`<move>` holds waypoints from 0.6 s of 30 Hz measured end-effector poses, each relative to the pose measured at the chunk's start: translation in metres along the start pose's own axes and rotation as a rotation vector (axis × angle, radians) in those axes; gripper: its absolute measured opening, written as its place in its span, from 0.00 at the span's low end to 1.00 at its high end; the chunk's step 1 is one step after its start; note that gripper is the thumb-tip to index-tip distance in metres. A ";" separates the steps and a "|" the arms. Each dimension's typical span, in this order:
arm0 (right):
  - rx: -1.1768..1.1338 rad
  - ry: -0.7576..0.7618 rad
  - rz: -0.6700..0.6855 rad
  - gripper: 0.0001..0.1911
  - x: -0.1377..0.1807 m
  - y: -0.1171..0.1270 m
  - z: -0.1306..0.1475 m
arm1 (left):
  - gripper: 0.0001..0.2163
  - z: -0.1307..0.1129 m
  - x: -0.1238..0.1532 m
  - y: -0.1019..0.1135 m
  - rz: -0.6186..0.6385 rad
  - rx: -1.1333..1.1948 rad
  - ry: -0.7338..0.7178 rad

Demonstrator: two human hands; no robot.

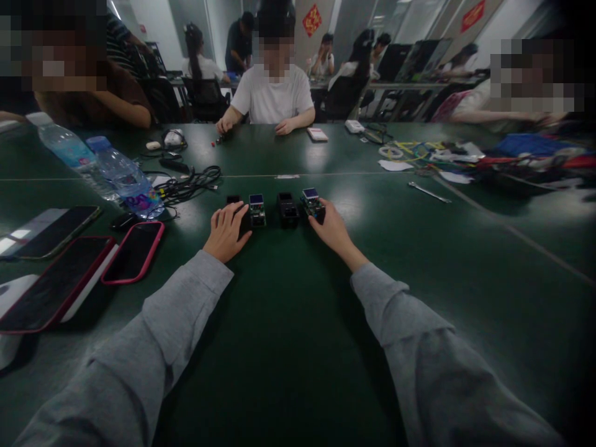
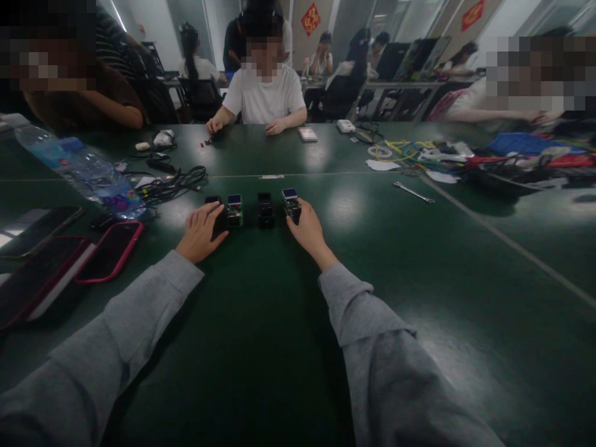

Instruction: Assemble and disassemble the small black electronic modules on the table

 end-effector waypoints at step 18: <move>-0.012 -0.030 0.022 0.29 0.001 0.004 0.005 | 0.31 0.002 0.000 -0.001 -0.007 -0.023 -0.010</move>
Point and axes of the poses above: each hand's wrist, its own x-axis away from the middle knuckle, its own y-axis out of the back of the hand, z = x × y, the point moved 1 cm from there along -x, towards the middle knuckle, and after that the axes turned 15 degrees about z, right-handed, at the moved point
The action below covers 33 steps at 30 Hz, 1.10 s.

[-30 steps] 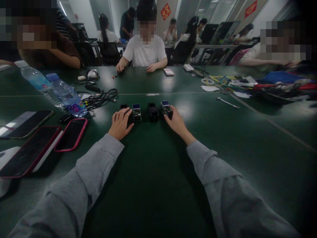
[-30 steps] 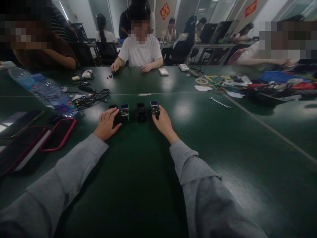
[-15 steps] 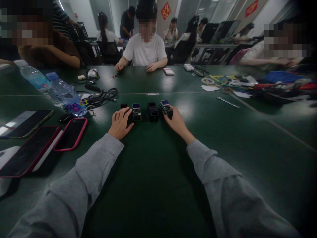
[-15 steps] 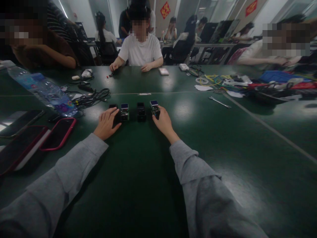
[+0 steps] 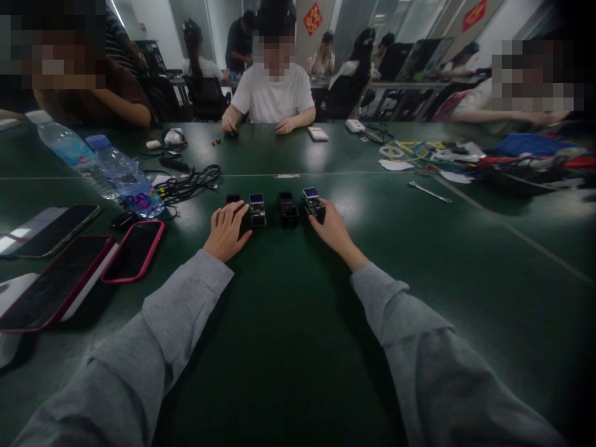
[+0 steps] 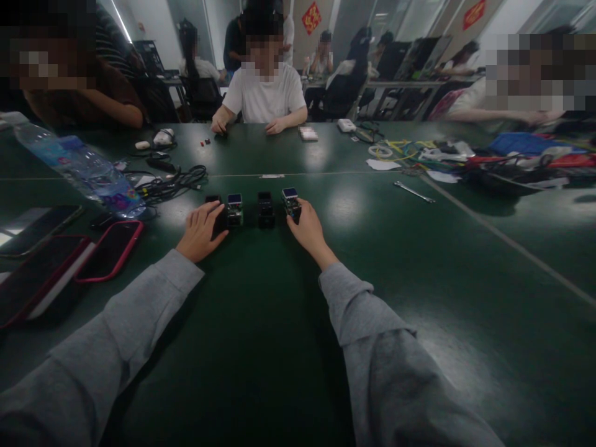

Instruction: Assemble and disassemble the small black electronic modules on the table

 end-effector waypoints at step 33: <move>0.195 -0.083 -0.046 0.22 0.010 0.004 0.018 | 0.30 -0.002 0.000 0.002 0.001 0.022 0.008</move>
Point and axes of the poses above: each hand's wrist, its own x-axis away from the middle knuckle, its own y-axis out of the back of the hand, z = x × y, the point moved 1 cm from there along -x, towards the middle knuckle, and after that the axes turned 15 degrees about z, right-handed, at the moved point
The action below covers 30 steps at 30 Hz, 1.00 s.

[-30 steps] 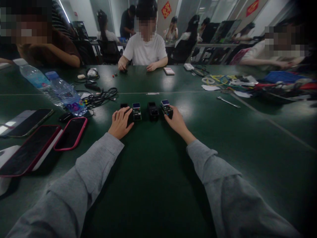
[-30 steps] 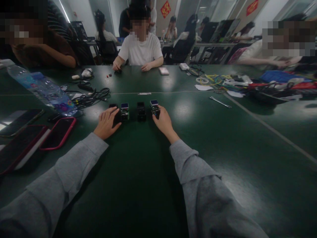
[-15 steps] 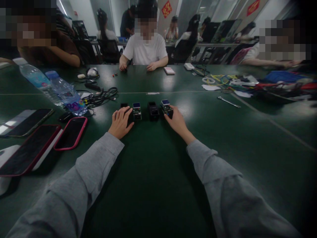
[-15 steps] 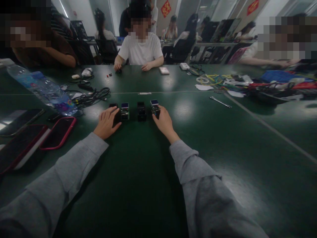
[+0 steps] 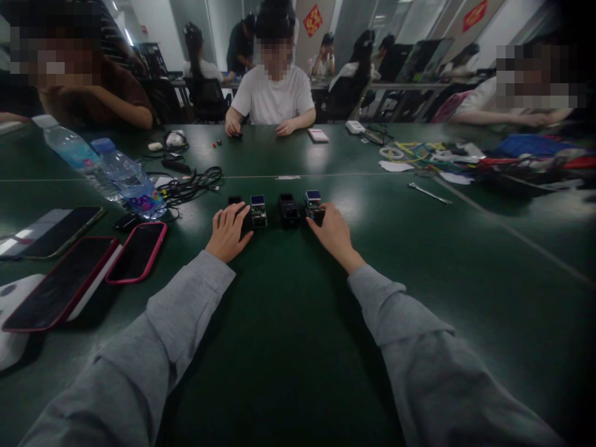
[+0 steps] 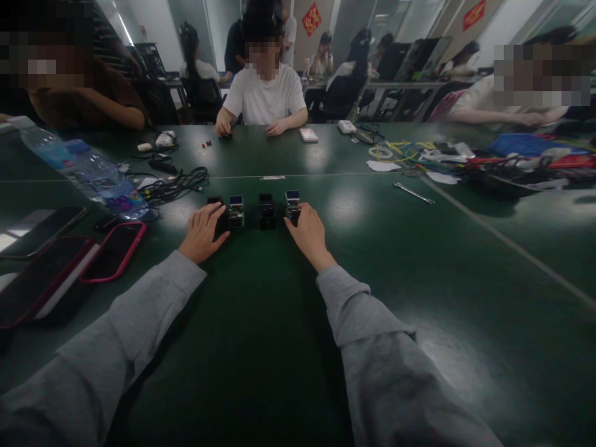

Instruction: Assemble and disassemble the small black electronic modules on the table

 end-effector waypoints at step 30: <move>-0.044 0.023 -0.032 0.27 -0.003 -0.003 -0.008 | 0.20 0.009 0.003 0.008 -0.287 -0.039 -0.079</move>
Point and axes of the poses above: each hand's wrist, its own x-axis away from the middle knuckle, its own y-axis out of the back of the hand, z = x × y, the point moved 1 cm from there along -x, towards the middle knuckle, and after that the axes turned 15 degrees about z, right-handed, at the moved point
